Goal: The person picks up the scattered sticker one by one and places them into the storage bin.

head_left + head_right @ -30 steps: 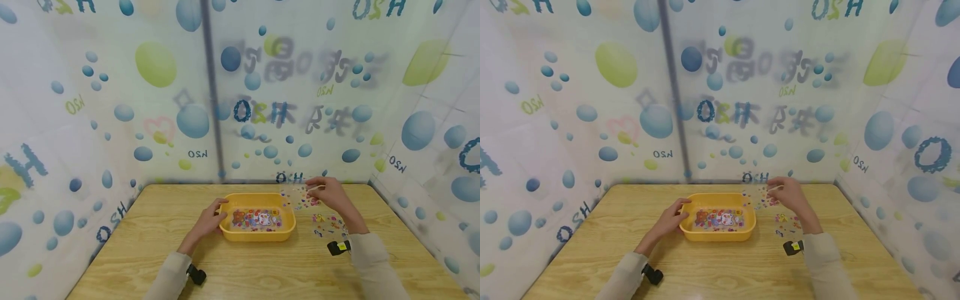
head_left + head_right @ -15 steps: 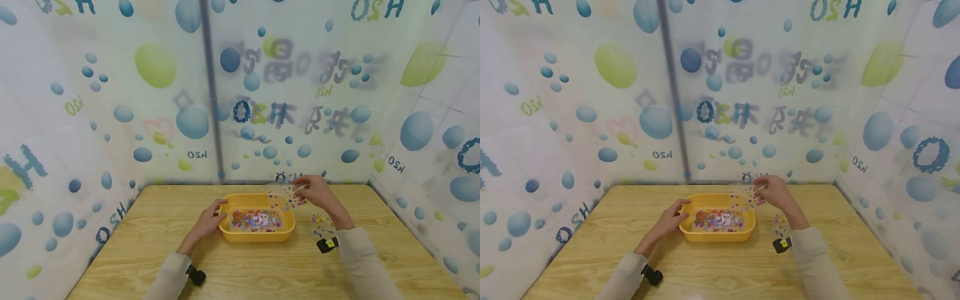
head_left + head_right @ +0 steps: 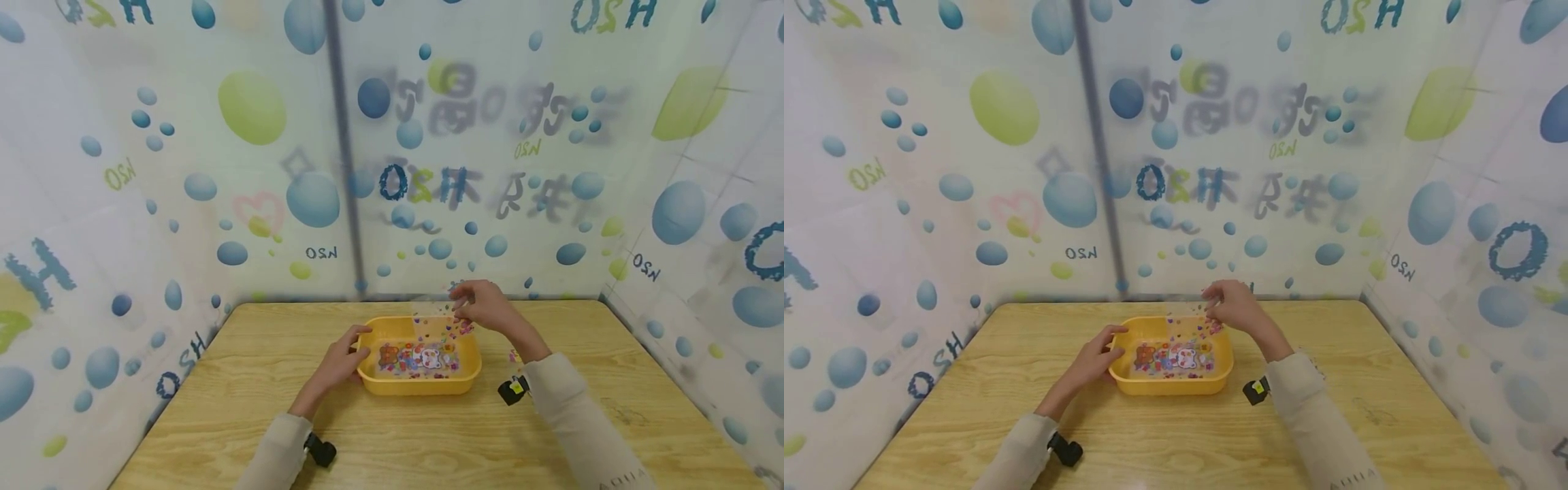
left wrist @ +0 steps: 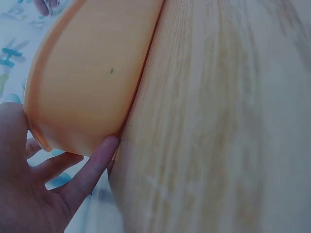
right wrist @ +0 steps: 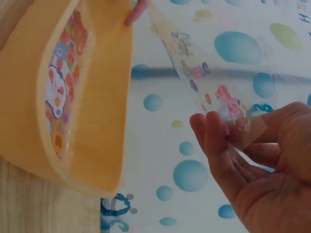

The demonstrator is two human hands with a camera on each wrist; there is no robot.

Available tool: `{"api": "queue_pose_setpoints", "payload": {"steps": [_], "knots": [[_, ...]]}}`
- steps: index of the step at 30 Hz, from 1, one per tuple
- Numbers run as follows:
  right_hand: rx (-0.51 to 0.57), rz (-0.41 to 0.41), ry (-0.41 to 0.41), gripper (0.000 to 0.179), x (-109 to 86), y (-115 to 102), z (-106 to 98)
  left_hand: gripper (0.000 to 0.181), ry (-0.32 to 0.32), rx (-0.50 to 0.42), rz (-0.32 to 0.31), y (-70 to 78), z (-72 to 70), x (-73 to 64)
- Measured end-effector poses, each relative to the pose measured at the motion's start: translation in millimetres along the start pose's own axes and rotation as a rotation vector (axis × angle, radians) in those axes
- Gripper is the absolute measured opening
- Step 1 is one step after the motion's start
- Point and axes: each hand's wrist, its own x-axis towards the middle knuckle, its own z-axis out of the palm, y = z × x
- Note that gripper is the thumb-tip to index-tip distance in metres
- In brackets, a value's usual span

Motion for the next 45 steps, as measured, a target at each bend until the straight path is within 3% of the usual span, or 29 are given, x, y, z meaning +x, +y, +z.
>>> {"api": "queue_pose_setpoints", "payload": {"steps": [13,24,32,40,45], "knots": [[-0.05,0.033,-0.136,0.035,19.6,-10.1,27.2,0.042,0.009,0.008,0.0,0.4,-0.3,2.4],[-0.057,0.038,-0.207,0.017,29.2,-19.0,37.8,0.042,-0.001,-0.001,0.002,0.5,-0.7,1.7],[-0.052,0.13,-0.238,0.018,33.5,-14.5,45.6,0.043,-0.017,0.004,0.014,-0.2,-1.5,1.0],[-0.046,0.148,-0.267,0.017,38.2,-7.9,55.0,0.043,-0.004,-0.017,0.009,-0.4,-1.2,1.1],[-0.07,0.221,-0.28,0.017,40.4,-5.5,57.1,0.043,-0.008,-0.014,0.002,1.5,-1.1,1.1]]}}
